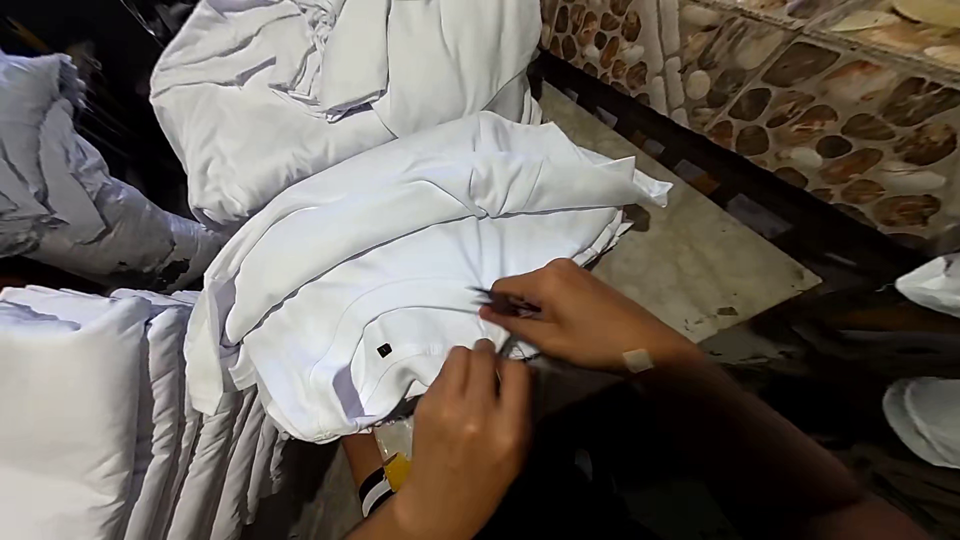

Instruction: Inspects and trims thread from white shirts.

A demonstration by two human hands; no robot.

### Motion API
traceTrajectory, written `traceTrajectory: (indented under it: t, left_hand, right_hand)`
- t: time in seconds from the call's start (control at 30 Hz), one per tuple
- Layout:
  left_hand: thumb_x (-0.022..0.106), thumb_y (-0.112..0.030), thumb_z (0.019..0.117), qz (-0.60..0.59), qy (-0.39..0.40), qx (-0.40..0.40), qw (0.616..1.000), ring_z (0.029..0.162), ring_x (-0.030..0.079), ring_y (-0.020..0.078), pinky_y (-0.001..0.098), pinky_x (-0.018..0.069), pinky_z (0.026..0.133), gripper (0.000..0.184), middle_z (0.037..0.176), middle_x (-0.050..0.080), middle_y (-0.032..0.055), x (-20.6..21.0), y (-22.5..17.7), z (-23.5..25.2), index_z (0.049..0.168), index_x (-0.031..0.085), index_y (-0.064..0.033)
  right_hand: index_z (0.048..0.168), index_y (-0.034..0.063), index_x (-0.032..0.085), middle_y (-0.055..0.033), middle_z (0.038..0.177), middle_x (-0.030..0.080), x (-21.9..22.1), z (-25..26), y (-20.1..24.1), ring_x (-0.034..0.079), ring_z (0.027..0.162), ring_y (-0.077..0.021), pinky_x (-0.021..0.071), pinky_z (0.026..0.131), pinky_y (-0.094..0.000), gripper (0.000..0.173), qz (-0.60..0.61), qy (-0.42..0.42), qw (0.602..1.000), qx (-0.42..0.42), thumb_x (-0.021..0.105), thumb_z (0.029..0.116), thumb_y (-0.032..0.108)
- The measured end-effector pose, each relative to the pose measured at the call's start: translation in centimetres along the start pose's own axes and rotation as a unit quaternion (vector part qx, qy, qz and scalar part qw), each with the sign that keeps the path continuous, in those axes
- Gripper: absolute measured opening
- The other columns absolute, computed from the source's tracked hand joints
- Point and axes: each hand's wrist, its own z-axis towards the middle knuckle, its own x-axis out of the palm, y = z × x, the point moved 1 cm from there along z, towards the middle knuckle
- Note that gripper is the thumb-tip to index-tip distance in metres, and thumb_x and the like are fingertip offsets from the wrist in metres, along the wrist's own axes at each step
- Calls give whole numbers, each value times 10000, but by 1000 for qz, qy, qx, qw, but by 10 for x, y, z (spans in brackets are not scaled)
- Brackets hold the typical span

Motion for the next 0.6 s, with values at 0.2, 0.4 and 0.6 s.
traceTrajectory:
  t: [0.2,0.4,0.6]
  left_hand:
    - [462,-297,1089,-391,-80,-145,905,742,589,-31,139,515,705,347,764,571,-22,2,34,-7,865,561,-52]
    - [647,-259,961,-164,-2,-178,970,572,566,101,235,466,522,289,706,614,59,12,26,10,943,672,29]
    - [550,-131,1027,-226,20,-38,973,630,535,116,187,427,588,237,669,563,50,-52,16,-12,849,674,-36]
  right_hand:
    - [823,167,619,97,460,481,39,-9,-12,450,379,31,405,415,-121,334,650,-165,737,91,400,1054,62]
    - [889,159,644,125,492,490,45,-18,-7,417,396,64,367,410,-98,228,564,-191,799,86,503,961,-5]
    - [1166,56,593,94,910,651,30,-27,-30,518,647,101,439,577,-72,261,146,-286,947,-6,633,912,98]
